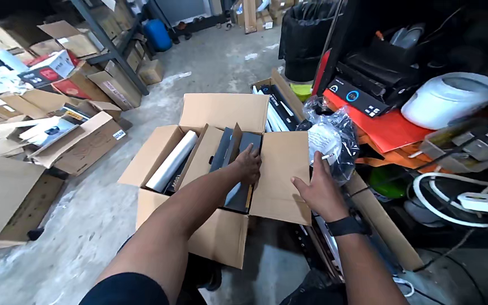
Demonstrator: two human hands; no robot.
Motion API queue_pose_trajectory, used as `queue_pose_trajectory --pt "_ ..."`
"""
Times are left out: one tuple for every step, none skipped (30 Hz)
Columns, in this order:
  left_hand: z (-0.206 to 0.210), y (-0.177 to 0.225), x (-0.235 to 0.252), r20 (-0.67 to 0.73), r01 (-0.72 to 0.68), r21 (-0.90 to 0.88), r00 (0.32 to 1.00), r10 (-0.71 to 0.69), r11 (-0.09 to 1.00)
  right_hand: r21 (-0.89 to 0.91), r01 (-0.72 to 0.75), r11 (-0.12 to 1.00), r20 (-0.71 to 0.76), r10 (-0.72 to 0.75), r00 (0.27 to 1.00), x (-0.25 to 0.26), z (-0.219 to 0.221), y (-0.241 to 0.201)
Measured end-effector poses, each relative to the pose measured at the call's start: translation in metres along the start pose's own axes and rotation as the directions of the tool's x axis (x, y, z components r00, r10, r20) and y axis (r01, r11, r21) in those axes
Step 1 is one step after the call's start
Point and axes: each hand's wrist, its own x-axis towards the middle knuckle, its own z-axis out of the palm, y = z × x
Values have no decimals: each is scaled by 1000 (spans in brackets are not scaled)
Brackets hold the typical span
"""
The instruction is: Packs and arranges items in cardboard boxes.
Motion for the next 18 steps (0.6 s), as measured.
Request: queue_pose_trajectory --pt "-4 2 2 -12 -21 24 1000 21 999 1 -11 1000 0 11 1000 2 -2 1" --pt "-8 3 4 -25 -38 45 999 39 998 8 -22 1000 -6 22 1000 3 -4 2" --pt "-12 4 5 -13 -52 68 998 53 996 18 -28 999 -15 28 999 5 -7 2" --pt "-17 5 5 26 -54 101 998 52 993 27 -33 999 -22 34 999 7 -9 3" --pt "-21 7 6 67 -48 133 997 39 990 42 -38 998 -27 39 999 8 -10 3" --pt "-22 10 6 96 -26 153 995 11 988 55 -42 998 -31 43 999 9 -11 2" --pt "-22 14 4 118 8 154 993 -26 988 65 -42 997 -36 44 998 10 -11 1" --pt "-21 16 2 108 60 109 992 -72 992 74 -41 996 -38 44 998 10 -11 -1" --pt "-18 18 -3 60 120 23 991 -121 992 82 -40 996 -37 43 998 11 -11 -3" --pt "-14 17 -10 -9 180 -87 983 -182 980 91 -35 995 -37 39 999 12 -11 -5" --pt "-9 16 -18 -87 241 -228 960 -266 943 100 -27 995 -38 31 999 12 -11 -7" --pt "-2 15 -27 -166 287 -375 915 -368 881 110 -18 994 -38 23 999 12 -10 -8" --pt "5 15 -36 -203 326 -511 853 -481 795 114 -10 993 -35 14 999 11 -9 -10" --pt "10 16 -44 -185 363 -633 787 -589 684 113 3 994 -37 2 999 11 -7 -11" --pt "12 17 -52 -131 396 -731 718 -684 556 114 13 993 -39 -9 999 10 -7 -12" --pt "13 20 -60 -65 433 -786 652 -756 441 110 20 994 -36 -16 999 9 -6 -13" --pt "14 21 -66 -8 464 -806 613 -790 367 104 21 994 -32 -18 999 8 -5 -14" --pt "18 25 -70 17 506 -782 602 -798 365 98 18 995 -27 -16 1000 8 -4 -14"
